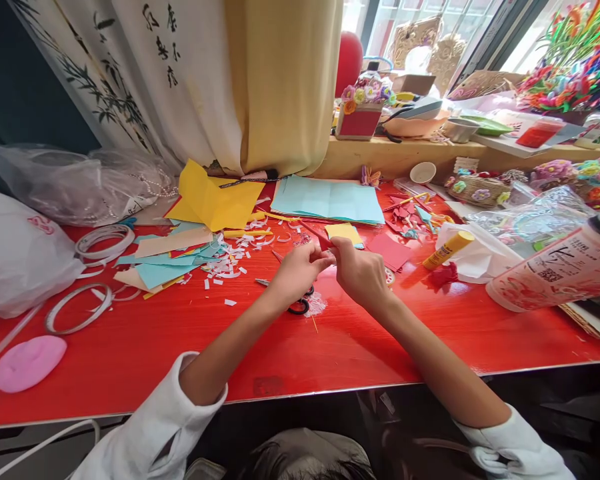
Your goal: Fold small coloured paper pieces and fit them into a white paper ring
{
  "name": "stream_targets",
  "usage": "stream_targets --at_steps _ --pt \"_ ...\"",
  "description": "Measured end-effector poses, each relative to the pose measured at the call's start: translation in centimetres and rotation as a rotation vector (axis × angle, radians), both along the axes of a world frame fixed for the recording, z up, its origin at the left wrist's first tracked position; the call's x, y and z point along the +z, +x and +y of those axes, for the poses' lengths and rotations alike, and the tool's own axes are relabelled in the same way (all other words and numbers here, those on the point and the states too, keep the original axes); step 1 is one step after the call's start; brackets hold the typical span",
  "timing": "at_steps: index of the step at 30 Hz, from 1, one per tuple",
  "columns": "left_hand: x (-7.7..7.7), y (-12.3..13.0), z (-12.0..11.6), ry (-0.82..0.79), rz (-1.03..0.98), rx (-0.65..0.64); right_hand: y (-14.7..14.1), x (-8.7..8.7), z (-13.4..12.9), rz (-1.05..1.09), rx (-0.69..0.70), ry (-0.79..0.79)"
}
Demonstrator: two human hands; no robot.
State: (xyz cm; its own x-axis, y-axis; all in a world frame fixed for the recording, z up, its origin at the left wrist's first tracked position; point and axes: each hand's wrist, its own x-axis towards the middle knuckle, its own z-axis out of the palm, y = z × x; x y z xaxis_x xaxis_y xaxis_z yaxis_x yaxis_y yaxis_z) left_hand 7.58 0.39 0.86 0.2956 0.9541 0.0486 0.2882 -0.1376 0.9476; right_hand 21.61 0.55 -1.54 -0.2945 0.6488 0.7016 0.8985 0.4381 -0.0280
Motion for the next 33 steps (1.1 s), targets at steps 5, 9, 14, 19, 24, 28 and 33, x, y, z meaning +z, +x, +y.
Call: stream_targets --at_steps 5,9,14,19,24,28,33 --pt "-0.4 0.6 -0.7 0.254 0.227 0.107 -0.6 -0.4 0.0 0.11 0.019 -0.049" --pt "-1.1 1.1 -1.2 0.497 0.275 0.179 -1.2 0.3 -0.4 0.385 0.089 -0.257" --pt "-1.6 1.0 -1.1 0.884 0.508 0.233 -1.5 1.2 -0.7 0.702 0.2 -0.516" --pt "-1.2 0.3 -0.6 1.393 0.835 0.27 -1.5 1.2 -0.6 0.886 0.297 -0.664" --pt "-0.7 -0.4 -0.4 1.623 0.938 0.22 -1.5 1.5 -0.8 0.938 0.31 -0.695" --pt "-0.3 -1.0 -0.3 1.729 0.955 0.117 -1.6 1.6 -0.8 0.966 0.314 -0.749" --pt "0.0 -1.4 0.0 1.773 0.922 0.017 -1.7 1.3 -0.5 0.953 0.323 -0.719"
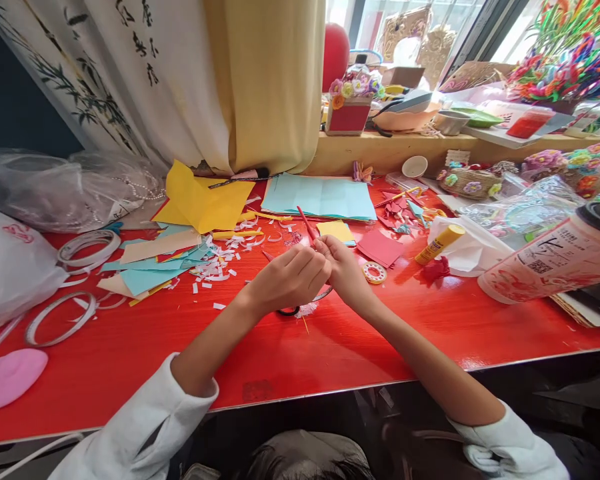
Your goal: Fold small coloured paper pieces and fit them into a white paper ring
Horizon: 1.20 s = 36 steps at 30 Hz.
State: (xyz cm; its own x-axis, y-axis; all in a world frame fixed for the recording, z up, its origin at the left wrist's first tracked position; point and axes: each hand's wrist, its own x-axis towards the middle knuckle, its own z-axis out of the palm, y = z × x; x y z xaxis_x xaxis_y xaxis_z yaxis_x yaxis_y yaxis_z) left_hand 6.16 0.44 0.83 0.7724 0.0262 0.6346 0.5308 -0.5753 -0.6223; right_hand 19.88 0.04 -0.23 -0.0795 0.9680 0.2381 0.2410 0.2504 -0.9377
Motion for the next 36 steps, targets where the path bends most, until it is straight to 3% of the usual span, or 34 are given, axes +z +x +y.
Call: stream_targets --at_steps 3,5,7,12,16,19,25,32,36 --pt "-0.2 0.3 0.1 -0.034 0.012 0.007 0.2 -0.1 0.3 -0.048 -0.029 0.028" --pt "-0.4 0.8 0.0 -0.153 -0.09 0.034 0.4 -0.1 0.4 -0.095 -0.087 0.069" --pt "-0.5 1.4 -0.2 -0.394 -0.288 0.022 0.6 0.1 0.5 -0.145 -0.16 0.127" --pt "0.3 1.6 -0.8 -1.182 -0.759 -0.124 0.9 0.3 0.5 -0.308 -0.249 0.265" --pt "1.0 1.1 -0.7 -1.493 -0.939 -0.218 0.9 0.3 0.3 -0.411 -0.274 0.302" --pt "1.3 0.9 -0.7 -1.494 -0.929 -0.191 0.9 0.2 0.2 -0.445 -0.264 0.285" --pt "1.4 0.9 -0.7 -1.109 -0.699 -0.112 1.1 0.2 0.3 -0.439 -0.256 0.293" --pt "1.5 0.9 -0.6 -1.14 -0.578 -0.136 1.2 0.3 0.3 -0.408 -0.225 0.257" --pt "1.1 1.1 -0.5 -1.082 -0.54 -0.141 1.1 0.6 0.2 -0.35 -0.124 0.203"
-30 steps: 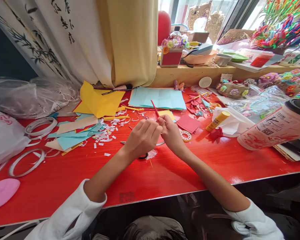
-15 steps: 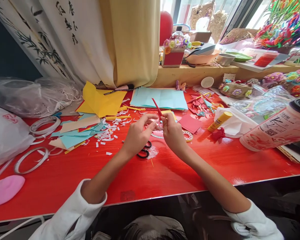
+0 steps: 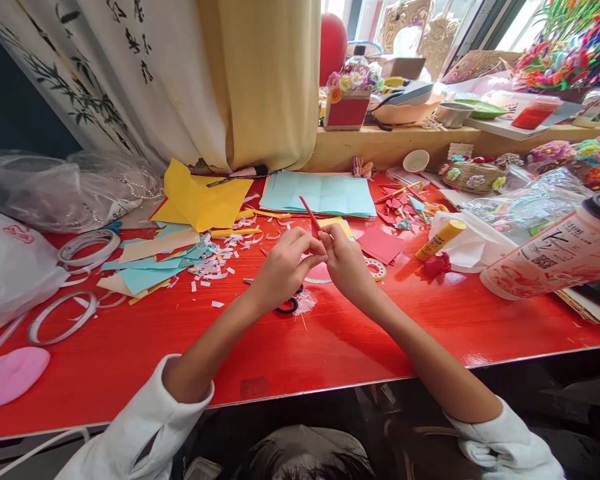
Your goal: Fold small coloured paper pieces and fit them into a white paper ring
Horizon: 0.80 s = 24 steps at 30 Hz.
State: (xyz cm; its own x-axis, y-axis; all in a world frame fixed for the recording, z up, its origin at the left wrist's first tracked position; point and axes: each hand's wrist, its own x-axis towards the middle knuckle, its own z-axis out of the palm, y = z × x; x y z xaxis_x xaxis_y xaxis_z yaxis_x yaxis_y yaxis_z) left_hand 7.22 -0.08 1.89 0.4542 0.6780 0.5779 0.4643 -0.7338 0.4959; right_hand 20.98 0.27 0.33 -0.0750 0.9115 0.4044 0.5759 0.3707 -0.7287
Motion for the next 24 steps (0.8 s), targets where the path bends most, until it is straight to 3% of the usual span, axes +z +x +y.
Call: stream_targets --at_steps 5,20,24 --pt "-0.06 -0.11 0.04 0.075 0.051 -0.01 0.05 0.07 0.1 0.154 0.135 -0.141" --pt "-0.03 -0.6 -0.07 0.295 0.321 0.135 -0.18 0.23 -0.33 0.148 0.16 -0.175" --pt "-0.11 -0.53 -0.11 0.472 0.481 0.201 -0.34 0.01 -0.38 0.21 0.192 -0.213"
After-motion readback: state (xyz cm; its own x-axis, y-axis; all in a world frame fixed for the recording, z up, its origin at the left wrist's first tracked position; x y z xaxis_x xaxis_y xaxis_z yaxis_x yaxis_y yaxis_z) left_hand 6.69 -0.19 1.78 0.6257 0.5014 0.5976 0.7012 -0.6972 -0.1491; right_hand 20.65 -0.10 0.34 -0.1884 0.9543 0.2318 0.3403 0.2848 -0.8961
